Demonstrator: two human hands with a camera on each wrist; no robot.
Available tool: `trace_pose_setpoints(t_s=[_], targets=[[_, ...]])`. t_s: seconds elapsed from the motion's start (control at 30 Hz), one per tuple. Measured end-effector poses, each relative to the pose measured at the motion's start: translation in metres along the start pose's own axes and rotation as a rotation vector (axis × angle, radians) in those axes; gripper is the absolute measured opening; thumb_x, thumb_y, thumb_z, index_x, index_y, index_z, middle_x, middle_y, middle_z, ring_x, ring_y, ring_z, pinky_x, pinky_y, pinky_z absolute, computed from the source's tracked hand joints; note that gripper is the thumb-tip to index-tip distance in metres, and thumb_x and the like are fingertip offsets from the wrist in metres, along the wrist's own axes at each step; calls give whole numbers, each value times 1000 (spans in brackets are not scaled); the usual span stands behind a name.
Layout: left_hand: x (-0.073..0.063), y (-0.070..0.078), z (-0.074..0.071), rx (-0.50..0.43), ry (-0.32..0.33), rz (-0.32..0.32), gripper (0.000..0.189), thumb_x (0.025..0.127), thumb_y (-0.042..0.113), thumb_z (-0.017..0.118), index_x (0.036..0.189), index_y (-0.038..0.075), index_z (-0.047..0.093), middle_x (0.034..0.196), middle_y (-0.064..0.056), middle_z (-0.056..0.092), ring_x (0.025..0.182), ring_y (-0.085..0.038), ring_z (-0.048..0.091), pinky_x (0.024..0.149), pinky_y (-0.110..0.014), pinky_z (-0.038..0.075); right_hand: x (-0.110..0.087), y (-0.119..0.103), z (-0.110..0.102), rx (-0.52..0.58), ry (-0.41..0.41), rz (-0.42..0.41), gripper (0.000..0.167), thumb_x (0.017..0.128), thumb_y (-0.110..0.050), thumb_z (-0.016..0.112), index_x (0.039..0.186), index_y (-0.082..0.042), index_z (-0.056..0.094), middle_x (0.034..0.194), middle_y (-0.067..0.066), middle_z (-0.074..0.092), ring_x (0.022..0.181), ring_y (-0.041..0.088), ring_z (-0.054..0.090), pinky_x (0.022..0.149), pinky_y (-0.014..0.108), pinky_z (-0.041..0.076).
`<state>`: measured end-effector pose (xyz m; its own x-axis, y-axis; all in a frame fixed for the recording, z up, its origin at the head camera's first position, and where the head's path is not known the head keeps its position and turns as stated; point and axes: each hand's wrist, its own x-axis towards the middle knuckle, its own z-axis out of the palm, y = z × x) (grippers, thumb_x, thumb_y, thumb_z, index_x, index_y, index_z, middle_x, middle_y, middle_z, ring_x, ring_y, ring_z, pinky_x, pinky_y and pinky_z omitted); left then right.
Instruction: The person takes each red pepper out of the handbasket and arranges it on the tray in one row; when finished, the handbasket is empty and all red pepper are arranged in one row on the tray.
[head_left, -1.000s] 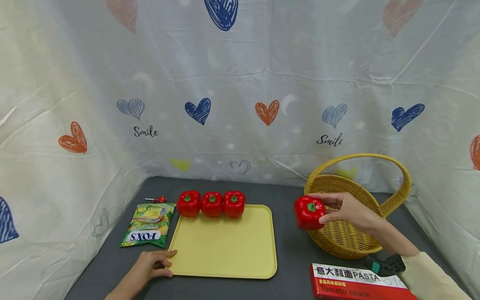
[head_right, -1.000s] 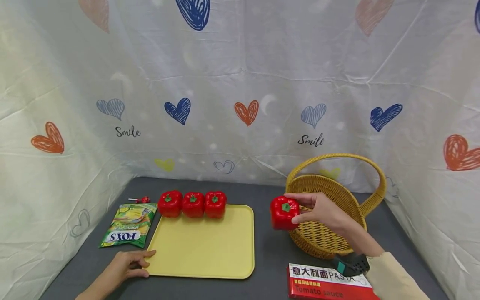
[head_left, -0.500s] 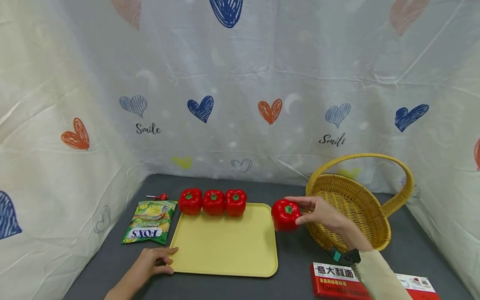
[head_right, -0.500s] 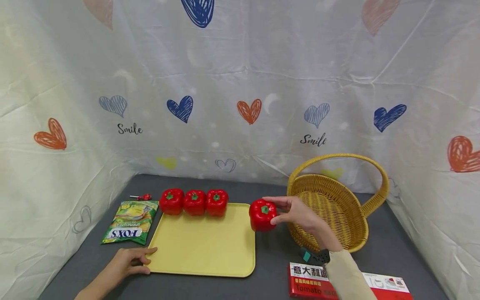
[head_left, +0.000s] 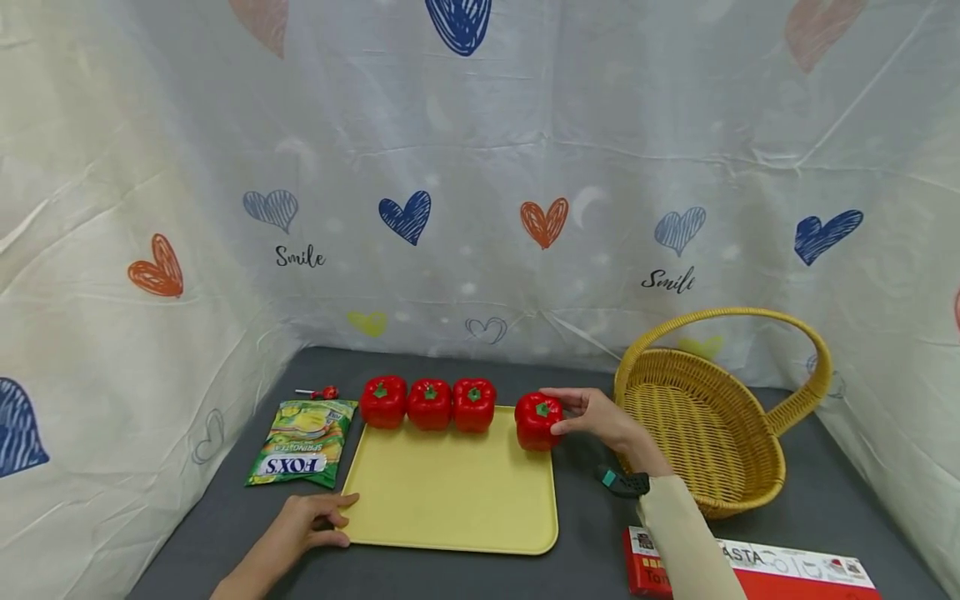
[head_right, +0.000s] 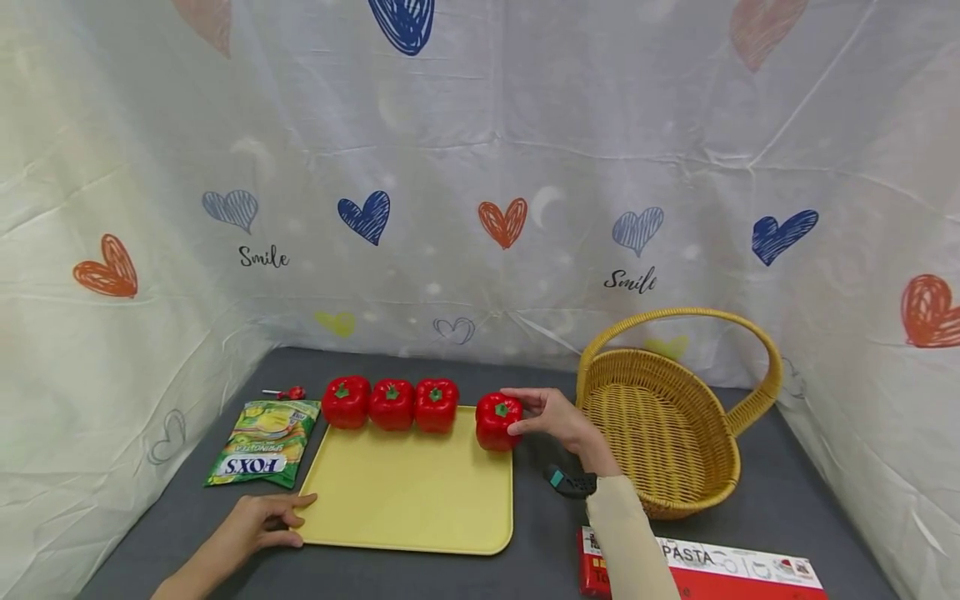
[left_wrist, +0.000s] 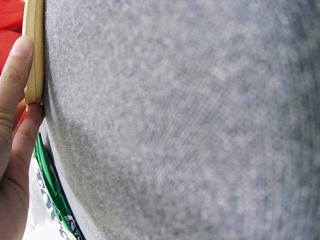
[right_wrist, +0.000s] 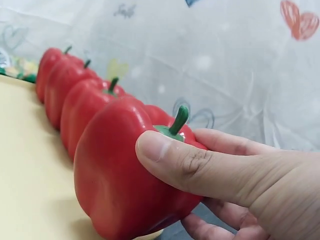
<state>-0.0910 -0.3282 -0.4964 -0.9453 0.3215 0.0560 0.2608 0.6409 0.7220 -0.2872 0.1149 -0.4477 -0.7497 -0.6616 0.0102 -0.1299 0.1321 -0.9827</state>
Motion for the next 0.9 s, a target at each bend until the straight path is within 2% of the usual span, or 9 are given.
trace_pose_setpoints(t_s=[0.23,0.37,0.5,0.73,0.9], targets=[[1,0,0,10,-1,-2,48,73,22,80,110,-7,69,110,-24,66,77,-4,65,66,-21,54,16,12,2,31,52,66,66,79,-6,78,138,2,49,140,22,47,127,32,48,92,33,49],[1,-1,0,21,4,15,29,73,22,80,92,1,74,111,-26,65,82,-4,65,66,-22,54,25,14,3,34,56,77,67,78,-6,79,138,0,50,140,21,47,128,31,47,92,34,49],[2,-1,1,27,9,29,17,73,23,80,80,9,73,111,-26,65,86,-4,64,67,-23,55,33,14,4,35,43,75,68,77,-5,80,138,-1,50,142,20,46,128,31,46,92,34,49],[2,-2,2,27,8,25,17,73,22,80,81,9,73,111,-26,65,85,-2,63,66,-22,54,39,12,6,50,32,66,68,77,-4,80,138,1,50,142,19,47,131,31,43,92,34,49],[3,-2,1,35,0,11,17,73,22,81,81,10,73,111,-25,66,86,-4,63,67,-24,55,41,13,10,27,54,39,66,77,-5,80,136,1,52,140,18,49,131,32,43,92,35,49]])
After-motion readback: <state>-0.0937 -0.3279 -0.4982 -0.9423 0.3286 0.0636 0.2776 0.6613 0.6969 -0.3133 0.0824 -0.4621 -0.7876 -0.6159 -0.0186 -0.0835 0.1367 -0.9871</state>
